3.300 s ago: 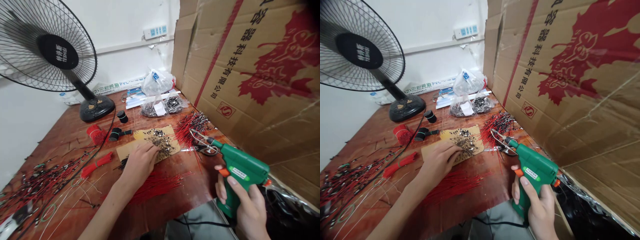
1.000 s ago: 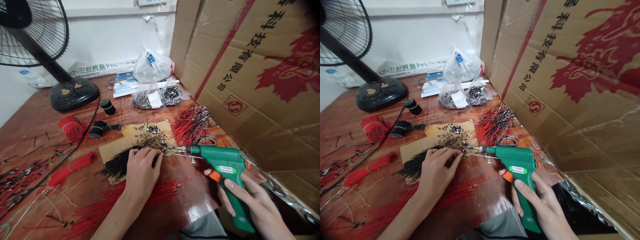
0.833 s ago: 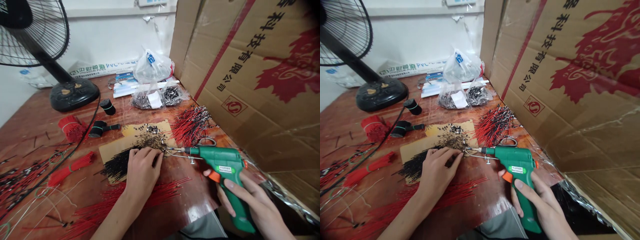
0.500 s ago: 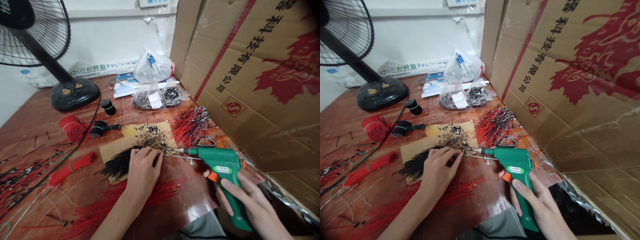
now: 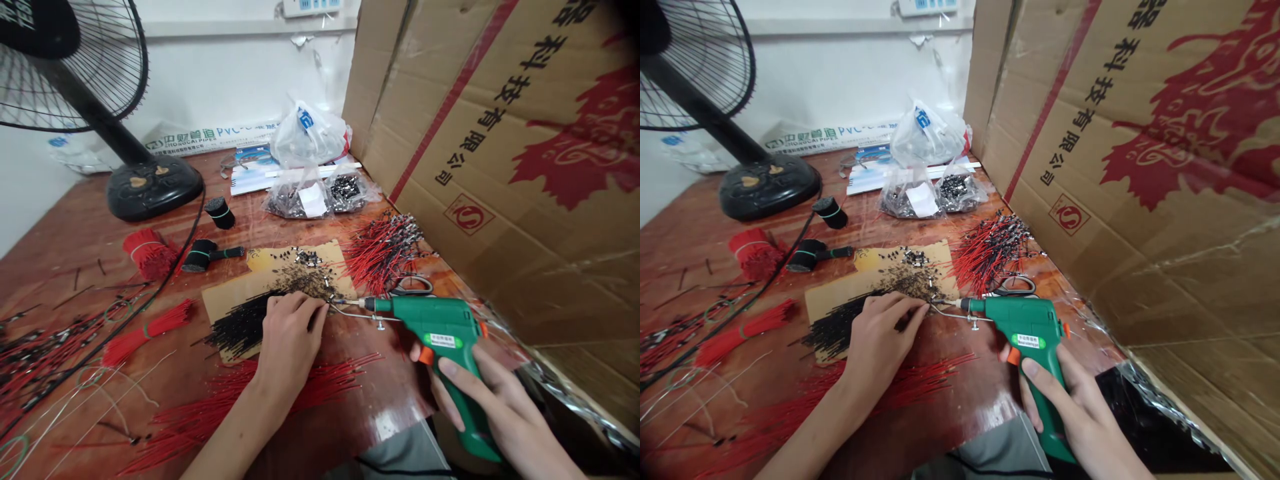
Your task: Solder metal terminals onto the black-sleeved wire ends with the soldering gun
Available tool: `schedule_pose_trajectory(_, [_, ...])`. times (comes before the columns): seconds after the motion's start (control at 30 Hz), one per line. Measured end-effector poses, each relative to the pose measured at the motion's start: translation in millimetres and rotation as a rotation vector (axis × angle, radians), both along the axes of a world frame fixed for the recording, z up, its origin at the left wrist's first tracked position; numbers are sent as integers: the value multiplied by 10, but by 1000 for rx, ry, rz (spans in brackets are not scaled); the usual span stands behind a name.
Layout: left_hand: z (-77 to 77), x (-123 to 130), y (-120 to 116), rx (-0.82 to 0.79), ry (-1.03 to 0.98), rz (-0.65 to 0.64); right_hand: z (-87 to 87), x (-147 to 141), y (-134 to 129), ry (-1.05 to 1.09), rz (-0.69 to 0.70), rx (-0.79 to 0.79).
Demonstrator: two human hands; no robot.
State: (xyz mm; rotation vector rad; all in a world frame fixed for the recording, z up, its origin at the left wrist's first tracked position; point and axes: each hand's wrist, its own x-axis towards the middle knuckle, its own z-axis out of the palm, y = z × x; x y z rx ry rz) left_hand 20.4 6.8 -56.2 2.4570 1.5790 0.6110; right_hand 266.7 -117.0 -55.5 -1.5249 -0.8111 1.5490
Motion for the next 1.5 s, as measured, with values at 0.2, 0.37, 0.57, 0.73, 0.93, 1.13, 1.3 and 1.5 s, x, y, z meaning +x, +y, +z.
schedule_pose_trajectory(0.2, [3, -1, -7, -2, 15, 9, 1, -8, 8, -3, 6, 7])
schedule_pose_trajectory(0.37, [-6, 0, -2, 11, 17, 10, -32, 3, 3, -11, 8, -12])
schedule_pose_trajectory(0.57, [-3, -2, -6, 18, 6, 4, -44, 12, -15, -10, 19, -18])
schedule_pose_trajectory(0.73, [-11, 1, -3, 25, 16, 2, 32, -4, 33, -36, 22, 20])
schedule_pose_trajectory(0.93, [-4, 2, -10, 17, 11, 1, 64, -29, 60, -74, -11, 36])
schedule_pose_trajectory(1.13, [-2, 6, -5, 20, 14, -4, -18, -10, -2, -13, 18, 43])
schedule_pose_trajectory(1.3, [-12, 6, -7, 10, 14, 4, -54, 21, -20, -54, 47, 65])
schedule_pose_trajectory(1.5, [-12, 2, -13, 5, 8, 1, -7, -22, -18, -64, 12, 74])
